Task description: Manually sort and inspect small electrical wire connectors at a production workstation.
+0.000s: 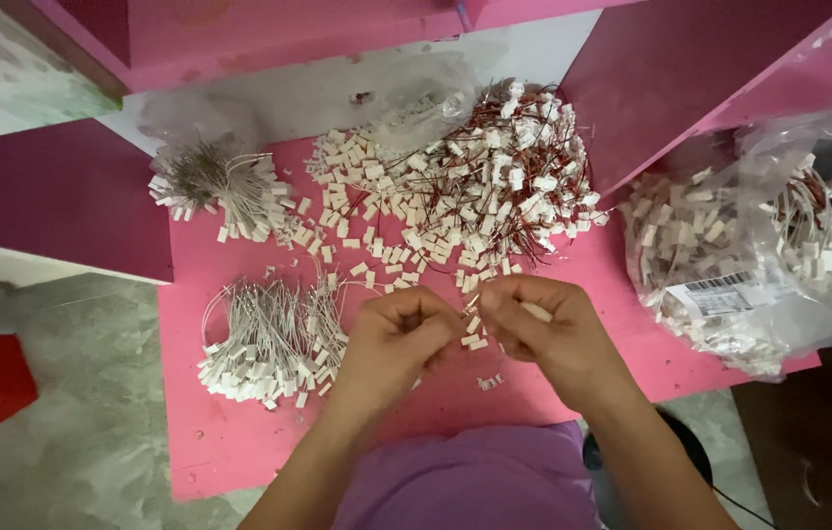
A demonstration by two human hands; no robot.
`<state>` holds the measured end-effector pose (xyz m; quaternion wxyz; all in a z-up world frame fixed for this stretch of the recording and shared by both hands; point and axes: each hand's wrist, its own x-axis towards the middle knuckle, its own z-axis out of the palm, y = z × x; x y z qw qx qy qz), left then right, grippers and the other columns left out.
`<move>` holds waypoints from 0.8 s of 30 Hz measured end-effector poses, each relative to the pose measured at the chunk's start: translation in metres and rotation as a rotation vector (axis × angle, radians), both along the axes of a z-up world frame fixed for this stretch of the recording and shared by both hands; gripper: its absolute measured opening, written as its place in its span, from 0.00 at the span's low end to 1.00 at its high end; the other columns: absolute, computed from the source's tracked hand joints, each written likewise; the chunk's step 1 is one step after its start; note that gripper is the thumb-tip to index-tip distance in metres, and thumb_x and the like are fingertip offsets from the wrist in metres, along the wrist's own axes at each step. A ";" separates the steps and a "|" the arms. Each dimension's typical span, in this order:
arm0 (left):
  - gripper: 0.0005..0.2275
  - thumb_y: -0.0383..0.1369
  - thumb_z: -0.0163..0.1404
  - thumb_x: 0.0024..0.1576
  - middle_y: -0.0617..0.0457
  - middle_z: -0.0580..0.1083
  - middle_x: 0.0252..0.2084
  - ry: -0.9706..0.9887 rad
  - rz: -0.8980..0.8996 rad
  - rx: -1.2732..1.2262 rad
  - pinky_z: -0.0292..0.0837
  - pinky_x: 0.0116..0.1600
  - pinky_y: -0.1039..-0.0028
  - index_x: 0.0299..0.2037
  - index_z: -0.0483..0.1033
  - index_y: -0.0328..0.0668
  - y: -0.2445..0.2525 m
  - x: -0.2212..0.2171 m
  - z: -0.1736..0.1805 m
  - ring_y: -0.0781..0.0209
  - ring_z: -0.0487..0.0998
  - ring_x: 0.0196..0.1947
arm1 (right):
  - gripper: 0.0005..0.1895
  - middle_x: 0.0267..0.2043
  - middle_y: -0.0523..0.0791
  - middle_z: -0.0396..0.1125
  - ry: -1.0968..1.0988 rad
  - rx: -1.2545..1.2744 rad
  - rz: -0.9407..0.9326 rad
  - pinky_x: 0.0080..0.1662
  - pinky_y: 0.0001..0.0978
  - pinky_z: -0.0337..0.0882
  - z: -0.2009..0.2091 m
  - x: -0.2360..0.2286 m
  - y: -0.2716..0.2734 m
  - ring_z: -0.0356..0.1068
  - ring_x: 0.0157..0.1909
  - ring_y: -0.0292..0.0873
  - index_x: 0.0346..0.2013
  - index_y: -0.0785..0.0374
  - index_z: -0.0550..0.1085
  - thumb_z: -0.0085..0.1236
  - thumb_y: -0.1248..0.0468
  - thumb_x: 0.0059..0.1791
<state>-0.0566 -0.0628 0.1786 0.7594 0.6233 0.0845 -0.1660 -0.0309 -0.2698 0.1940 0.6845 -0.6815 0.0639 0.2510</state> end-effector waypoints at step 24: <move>0.06 0.29 0.51 0.60 0.55 0.76 0.25 0.045 0.139 -0.234 0.67 0.27 0.80 0.33 0.79 0.37 -0.019 -0.019 -0.030 0.71 0.73 0.22 | 0.17 0.35 0.50 0.74 0.381 0.440 -0.270 0.37 0.31 0.74 -0.028 -0.025 0.011 0.75 0.34 0.43 0.48 0.76 0.74 0.58 0.64 0.49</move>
